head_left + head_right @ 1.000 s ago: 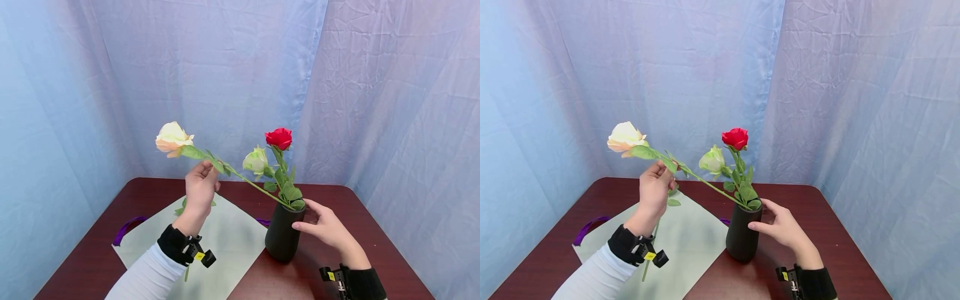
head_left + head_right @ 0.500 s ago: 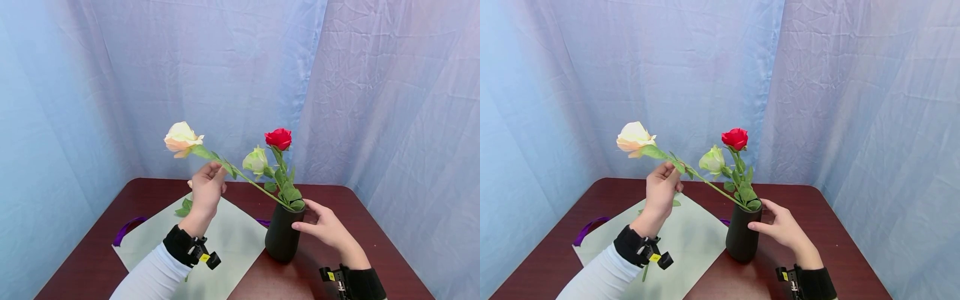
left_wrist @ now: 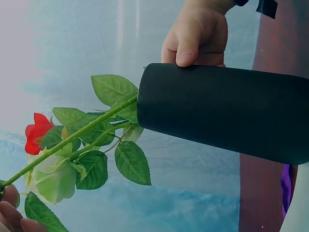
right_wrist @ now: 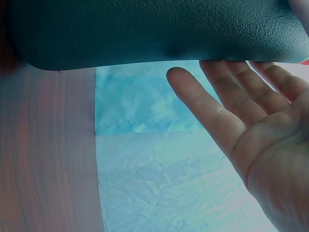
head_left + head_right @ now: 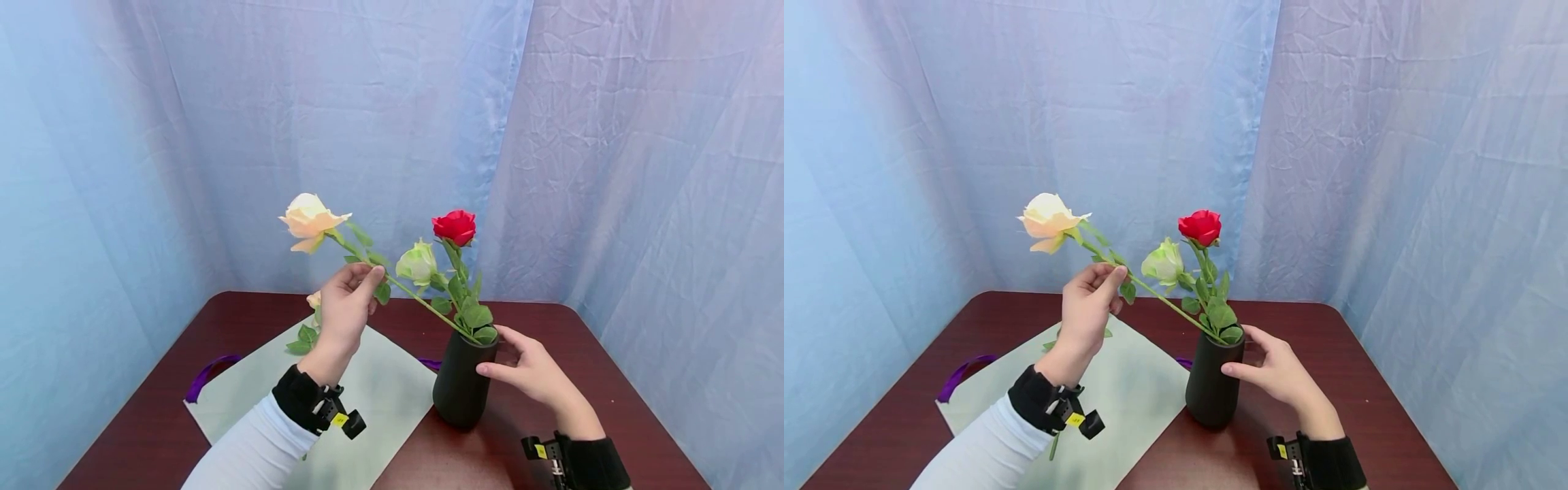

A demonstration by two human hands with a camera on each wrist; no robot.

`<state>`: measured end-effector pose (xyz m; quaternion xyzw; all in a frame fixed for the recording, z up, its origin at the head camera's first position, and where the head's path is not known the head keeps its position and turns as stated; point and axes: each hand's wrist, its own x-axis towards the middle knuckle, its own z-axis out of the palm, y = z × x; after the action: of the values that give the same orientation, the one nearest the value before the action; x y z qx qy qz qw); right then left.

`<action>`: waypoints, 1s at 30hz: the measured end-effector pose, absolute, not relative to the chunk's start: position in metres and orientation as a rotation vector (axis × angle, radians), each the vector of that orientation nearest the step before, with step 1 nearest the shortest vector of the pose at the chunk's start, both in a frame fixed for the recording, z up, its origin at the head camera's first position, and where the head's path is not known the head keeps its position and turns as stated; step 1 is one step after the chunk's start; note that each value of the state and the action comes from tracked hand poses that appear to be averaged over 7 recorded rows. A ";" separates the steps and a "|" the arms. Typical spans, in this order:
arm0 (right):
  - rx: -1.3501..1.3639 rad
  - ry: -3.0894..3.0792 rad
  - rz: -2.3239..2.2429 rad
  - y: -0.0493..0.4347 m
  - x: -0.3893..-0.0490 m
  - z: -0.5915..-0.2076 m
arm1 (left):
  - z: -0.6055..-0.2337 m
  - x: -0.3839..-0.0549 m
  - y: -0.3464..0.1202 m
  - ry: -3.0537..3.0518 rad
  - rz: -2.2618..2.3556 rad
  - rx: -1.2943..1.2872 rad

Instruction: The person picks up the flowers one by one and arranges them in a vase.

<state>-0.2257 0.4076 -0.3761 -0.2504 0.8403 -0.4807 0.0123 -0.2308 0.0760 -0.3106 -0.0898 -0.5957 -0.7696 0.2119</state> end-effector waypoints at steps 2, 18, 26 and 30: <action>-0.779 2.620 -1.497 0.407 -0.226 -0.376 | -0.310 -0.231 0.077 -1.667 -2.121 -0.250; -0.801 2.596 -1.513 0.405 -0.227 -0.377 | -0.305 -0.231 0.086 -1.709 -2.126 -0.283; -0.793 2.596 -1.516 0.404 -0.228 -0.378 | -0.303 -0.230 0.088 -1.783 -2.075 -0.306; -0.802 2.599 -1.516 0.404 -0.228 -0.379 | -0.302 -0.230 0.090 -1.789 -2.045 -0.342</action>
<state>-0.2282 0.4039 -0.3791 -0.2574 0.8346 -0.4869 0.0136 -0.2302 0.0903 -0.3019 -0.1224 -0.6401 -0.7316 0.2003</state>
